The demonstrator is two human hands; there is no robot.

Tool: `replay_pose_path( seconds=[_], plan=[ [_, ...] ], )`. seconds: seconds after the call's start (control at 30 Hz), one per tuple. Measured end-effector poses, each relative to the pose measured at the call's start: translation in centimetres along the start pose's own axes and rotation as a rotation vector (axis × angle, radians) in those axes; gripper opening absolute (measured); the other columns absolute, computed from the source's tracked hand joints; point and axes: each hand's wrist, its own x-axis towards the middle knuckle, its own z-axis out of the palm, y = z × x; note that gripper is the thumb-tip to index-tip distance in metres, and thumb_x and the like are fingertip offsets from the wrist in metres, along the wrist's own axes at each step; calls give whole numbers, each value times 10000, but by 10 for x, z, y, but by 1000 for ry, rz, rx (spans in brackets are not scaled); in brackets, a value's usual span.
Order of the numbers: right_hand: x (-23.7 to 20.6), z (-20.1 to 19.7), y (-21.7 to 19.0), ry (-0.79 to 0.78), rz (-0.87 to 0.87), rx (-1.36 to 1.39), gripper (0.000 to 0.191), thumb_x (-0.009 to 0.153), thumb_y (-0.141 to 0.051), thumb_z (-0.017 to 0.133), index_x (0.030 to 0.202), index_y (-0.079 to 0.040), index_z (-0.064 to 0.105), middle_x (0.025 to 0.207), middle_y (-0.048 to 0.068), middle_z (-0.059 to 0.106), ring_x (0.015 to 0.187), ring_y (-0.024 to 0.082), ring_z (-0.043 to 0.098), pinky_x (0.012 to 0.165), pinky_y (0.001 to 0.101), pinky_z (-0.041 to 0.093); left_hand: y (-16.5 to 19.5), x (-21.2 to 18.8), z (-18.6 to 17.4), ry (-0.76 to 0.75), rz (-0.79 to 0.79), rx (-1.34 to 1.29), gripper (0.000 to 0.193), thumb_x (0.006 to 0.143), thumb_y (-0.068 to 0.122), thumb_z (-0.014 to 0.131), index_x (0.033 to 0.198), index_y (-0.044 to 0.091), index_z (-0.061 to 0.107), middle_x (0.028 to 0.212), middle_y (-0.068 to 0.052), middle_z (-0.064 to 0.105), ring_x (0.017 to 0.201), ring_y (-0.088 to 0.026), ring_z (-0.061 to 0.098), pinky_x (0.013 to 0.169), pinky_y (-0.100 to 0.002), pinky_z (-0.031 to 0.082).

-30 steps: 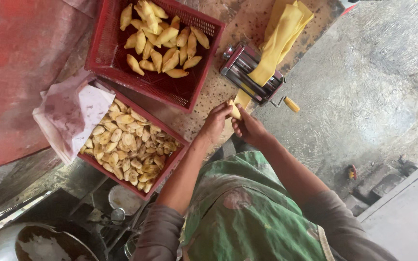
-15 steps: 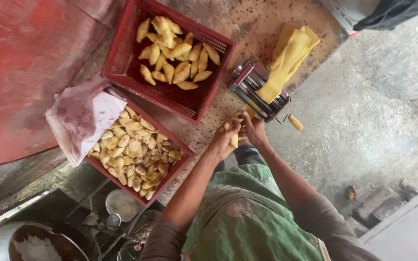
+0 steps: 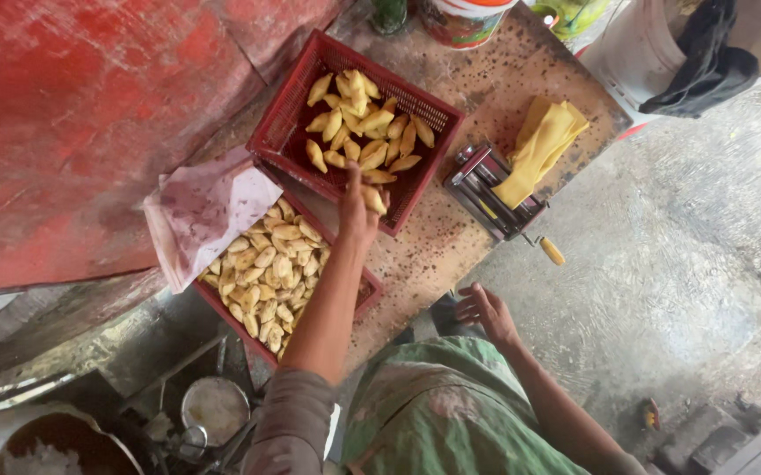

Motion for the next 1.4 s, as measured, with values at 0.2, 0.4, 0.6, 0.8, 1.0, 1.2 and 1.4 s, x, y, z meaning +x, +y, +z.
replay_pose_path(
  seconds=[0.2, 0.4, 0.6, 0.8, 1.0, 1.2, 1.4],
  plan=[
    [-31, -5, 29, 80, 28, 18, 588, 1012, -512, 470, 1208, 5, 670, 921, 124, 745, 794, 222, 735, 716, 345, 602, 2, 41, 0, -71, -4, -136, 827, 979, 568, 635, 1572, 81, 327, 1483, -177, 508, 1402, -300, 496, 1160, -485, 379],
    [-39, -50, 29, 155, 36, -28, 552, 1030, -487, 473, 1177, -3, 695, 919, 103, 756, 812, 192, 739, 715, 339, 599, -65, 13, 80, -293, 215, 405, 574, 950, 257, 746, 1425, 13, 535, 1339, -171, 647, 1241, -316, 592, 1039, -417, 512],
    [-37, -94, -36, 315, -35, -75, 430, 1002, -394, 575, 1174, -20, 698, 939, 103, 758, 825, 179, 739, 740, 342, 599, -117, 22, 208, -640, 729, 1586, 474, 987, 355, 728, 1377, 107, 622, 1253, -127, 762, 1212, -259, 684, 1062, -411, 532],
    [-19, -158, -81, 629, -197, -474, 362, 1004, -334, 594, 1209, -56, 700, 1071, 129, 741, 906, 290, 724, 799, 404, 563, -170, 46, 255, -808, 609, 1617, 942, 794, 390, 935, 1364, -173, 440, 1304, -395, 551, 1188, -466, 563, 951, -510, 480],
    [39, -147, -62, 629, -383, -751, 465, 1015, -257, 567, 1422, -33, 545, 1253, 220, 614, 1158, 422, 567, 935, 515, 489, -131, 52, 265, -553, -502, 750, 509, 866, 352, 779, 1218, 2, 667, 1057, -162, 731, 899, -309, 687, 725, -402, 574],
    [-48, -108, -81, -20, -64, -630, 287, 1060, -311, 572, 1151, -60, 676, 983, 189, 719, 942, 349, 697, 839, 473, 556, -111, 38, 279, -786, -518, 584, 492, 905, 342, 717, 1301, 72, 603, 1108, -44, 742, 1002, -172, 715, 824, -365, 602],
    [-14, -203, -169, 227, -510, -778, 372, 969, -348, 617, 1267, -148, 718, 1118, 101, 765, 899, 227, 756, 784, 396, 627, -111, 53, 291, -872, -378, 504, 485, 936, 233, 773, 1342, 43, 589, 1197, -66, 708, 1093, -177, 681, 935, -331, 550]
  ],
)
